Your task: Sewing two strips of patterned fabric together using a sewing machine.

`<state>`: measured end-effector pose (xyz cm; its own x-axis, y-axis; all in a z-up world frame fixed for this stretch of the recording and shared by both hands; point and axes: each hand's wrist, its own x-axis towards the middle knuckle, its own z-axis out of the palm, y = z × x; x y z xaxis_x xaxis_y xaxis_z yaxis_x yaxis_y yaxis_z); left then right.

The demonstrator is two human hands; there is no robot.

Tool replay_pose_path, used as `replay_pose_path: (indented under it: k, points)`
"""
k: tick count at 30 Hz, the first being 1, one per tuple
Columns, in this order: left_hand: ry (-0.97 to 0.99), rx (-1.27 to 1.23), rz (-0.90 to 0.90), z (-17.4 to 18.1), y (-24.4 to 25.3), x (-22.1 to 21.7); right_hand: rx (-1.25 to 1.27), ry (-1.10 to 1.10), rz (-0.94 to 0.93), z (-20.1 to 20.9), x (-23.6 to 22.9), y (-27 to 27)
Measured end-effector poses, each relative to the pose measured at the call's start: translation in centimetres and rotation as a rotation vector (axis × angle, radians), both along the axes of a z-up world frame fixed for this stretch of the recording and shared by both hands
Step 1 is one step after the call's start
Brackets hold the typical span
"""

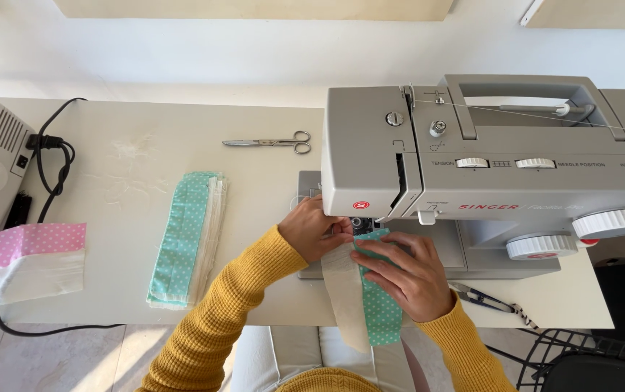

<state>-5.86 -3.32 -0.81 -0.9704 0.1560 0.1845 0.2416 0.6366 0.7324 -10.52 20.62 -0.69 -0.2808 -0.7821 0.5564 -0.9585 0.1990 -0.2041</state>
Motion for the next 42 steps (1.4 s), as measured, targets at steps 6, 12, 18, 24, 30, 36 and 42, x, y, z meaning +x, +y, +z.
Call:
replay_pose_path:
  k: [6, 12, 18, 24, 30, 36, 42]
  points:
    - [0.122, -0.143, 0.07, -1.8, 0.4, 0.1, -0.009, 0.045, 0.073, -0.3, -0.4, 0.2]
    - [0.098, -0.22, 0.137, -1.4, 1.0, 0.3, 0.01, 0.026, 0.138, -0.8, -0.6, 0.1]
    - [0.13, -0.176, 0.189, -1.0, 0.9, 0.6, 0.047, -0.053, 0.127, -0.4, -0.6, 0.1]
    - [0.258, -0.132, 0.285, -1.7, 1.0, 0.7, 0.053, -0.044, 0.131, -0.2, -0.5, 0.1]
    - [0.413, -0.198, 0.367, -0.7, 2.1, 3.5, 0.04, -0.046, 0.126, -0.2, -0.6, 0.2]
    - [0.59, -0.285, 0.248, -0.5, 4.5, 7.5, 0.004, -0.082, 0.134, -0.9, -0.9, 0.4]
    - [0.502, -0.283, 0.229, -0.9, 4.2, 7.2, -0.018, -0.064, 0.152, -0.8, -0.9, 0.7]
